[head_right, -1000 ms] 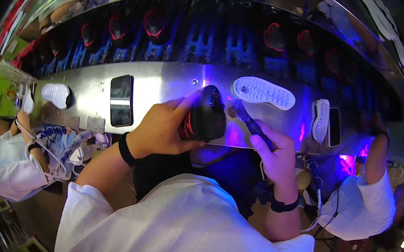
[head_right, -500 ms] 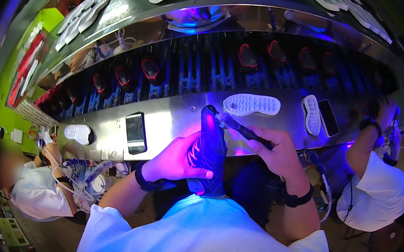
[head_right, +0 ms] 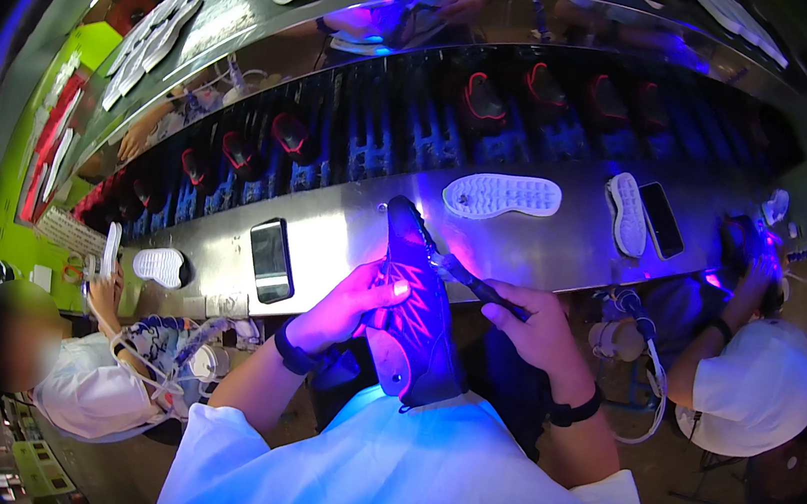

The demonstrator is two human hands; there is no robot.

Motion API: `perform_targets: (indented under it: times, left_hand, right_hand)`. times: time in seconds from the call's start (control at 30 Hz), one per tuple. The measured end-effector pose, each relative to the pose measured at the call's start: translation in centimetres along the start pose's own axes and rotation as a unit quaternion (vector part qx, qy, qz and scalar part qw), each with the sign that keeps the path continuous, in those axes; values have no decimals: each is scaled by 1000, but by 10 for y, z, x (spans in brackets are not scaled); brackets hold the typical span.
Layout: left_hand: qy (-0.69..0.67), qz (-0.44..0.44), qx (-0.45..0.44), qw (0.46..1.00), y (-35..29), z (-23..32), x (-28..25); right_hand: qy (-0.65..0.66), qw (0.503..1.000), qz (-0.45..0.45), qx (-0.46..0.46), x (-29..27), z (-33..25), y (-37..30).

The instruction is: Brushing adhesive or primer onto the edges of shoe uppers on an assembly line.

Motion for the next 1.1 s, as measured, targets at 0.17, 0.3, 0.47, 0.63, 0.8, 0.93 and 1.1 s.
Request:
perform_targets:
  times: [0.17, 0.3, 0.47, 0.63, 0.8, 0.93, 1.1]
  left_hand:
    - [-49, -4, -1, 999, 9, -18, -13]
    - [-6, 10, -18, 1000, -3, 0, -7]
    - [-78, 24, 42, 996, 2, -6, -12]
    - [-72, 64, 46, 994, -3, -3, -38]
    - [-62, 75, 67, 993, 4, -3, -35]
    - [-49, 90, 66, 993, 11, -6, -25]
    - [-68, 82, 15, 994, 18, -4, -6]
  right_hand:
    - [43, 996, -29, 76, 1, 9, -25]
    - [-59, 995, 37, 69, -2, -3, 1]
    - [-34, 996, 47, 72, 10, -19, 16]
    - [53, 983, -71, 160, 9, 0, -10]
    - [32, 977, -78, 196, -10, 8, -32]
    - [-20, 991, -57, 121, -23, 2, -46]
    - [-58, 992, -45, 103, -38, 10, -71]
Point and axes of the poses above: each hand's wrist, its own y-axis towards the middle knuckle, its own x-axis out of the palm, z = x × y, the point moved 5 cm from there along y, towards the middle knuckle, and after that the axes turned 3 degrees about z, right-handed, at the moved point
